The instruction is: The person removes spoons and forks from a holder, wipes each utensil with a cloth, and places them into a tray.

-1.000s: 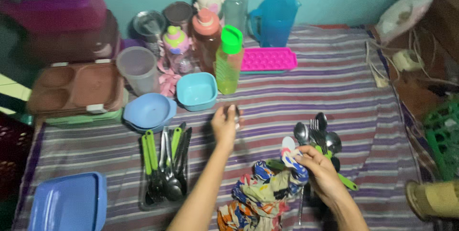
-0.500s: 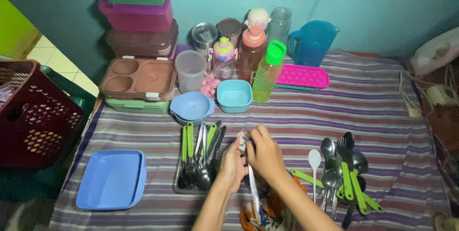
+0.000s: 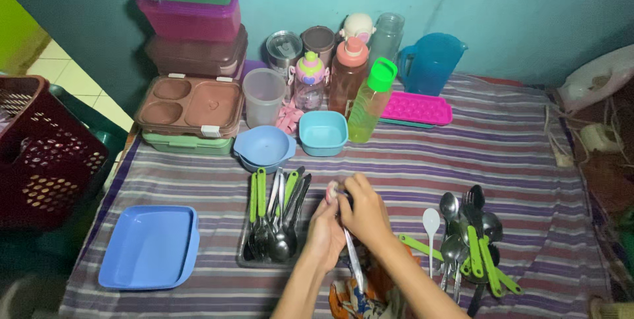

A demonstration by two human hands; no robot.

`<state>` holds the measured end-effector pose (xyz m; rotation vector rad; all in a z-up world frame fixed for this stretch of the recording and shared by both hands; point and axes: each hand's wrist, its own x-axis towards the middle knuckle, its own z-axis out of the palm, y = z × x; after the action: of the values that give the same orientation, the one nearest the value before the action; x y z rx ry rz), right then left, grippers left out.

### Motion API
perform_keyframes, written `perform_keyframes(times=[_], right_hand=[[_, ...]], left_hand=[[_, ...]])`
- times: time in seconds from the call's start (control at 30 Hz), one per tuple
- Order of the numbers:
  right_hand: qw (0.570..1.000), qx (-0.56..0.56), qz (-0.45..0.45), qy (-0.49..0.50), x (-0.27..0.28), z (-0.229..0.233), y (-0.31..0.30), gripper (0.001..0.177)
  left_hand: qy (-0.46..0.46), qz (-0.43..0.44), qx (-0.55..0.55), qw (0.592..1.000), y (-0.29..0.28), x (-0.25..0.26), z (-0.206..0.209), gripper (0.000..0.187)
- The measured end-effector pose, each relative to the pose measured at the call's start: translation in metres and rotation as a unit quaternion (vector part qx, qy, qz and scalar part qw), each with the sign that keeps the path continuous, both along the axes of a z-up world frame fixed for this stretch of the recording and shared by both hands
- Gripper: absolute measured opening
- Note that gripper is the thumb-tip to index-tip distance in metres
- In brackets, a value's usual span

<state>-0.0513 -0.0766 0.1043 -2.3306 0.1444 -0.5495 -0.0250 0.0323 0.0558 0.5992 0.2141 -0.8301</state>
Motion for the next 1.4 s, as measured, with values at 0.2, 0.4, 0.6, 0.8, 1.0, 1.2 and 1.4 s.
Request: perform_keyframes(times=[0.2,0.4,0.6,0.8,1.0,1.2,1.4], right_hand=[[0.977,0.149,-0.142,-0.048,0.049,-0.043,-0.043,0.015],[0.902,0.425,-0.069,0.023,0.015,-0.048,-0.038,0.013],[0.991,0.12,-0.031,-0.044,0.005,-0.02,0.011,0.016],[0.989,0.135,-0.05,-0.015,0.026,-0.006,-0.006,0.014],[0.987,0.15,-0.03,-0.056,-0.009,-0.003,0.028,0.016],[0.984,0.138,-0.116,-0.02,0.017,0.014,0.015,0.02],[0.995,0.031,-0.092,-0.015,0.001,0.004,0.026,0.014]], left_hand=[[-0.03,-0.025,0.065,0.997,0.003,0.0,-0.011,0.039],[-0.031,0.01,0.046,0.998,0.017,0.039,-0.043,0.031],[0.042,-0.086,0.105,0.99,0.001,0.026,-0.009,0.008],[0.001,-0.127,0.03,0.991,0.006,0.02,-0.029,0.014],[0.027,-0.112,0.032,0.993,0.005,0.02,-0.056,0.02],[0.068,-0.11,0.049,0.99,-0.009,0.015,-0.057,0.022],[0.176,0.015,0.083,0.981,-0.007,0.041,0.014,0.071]])
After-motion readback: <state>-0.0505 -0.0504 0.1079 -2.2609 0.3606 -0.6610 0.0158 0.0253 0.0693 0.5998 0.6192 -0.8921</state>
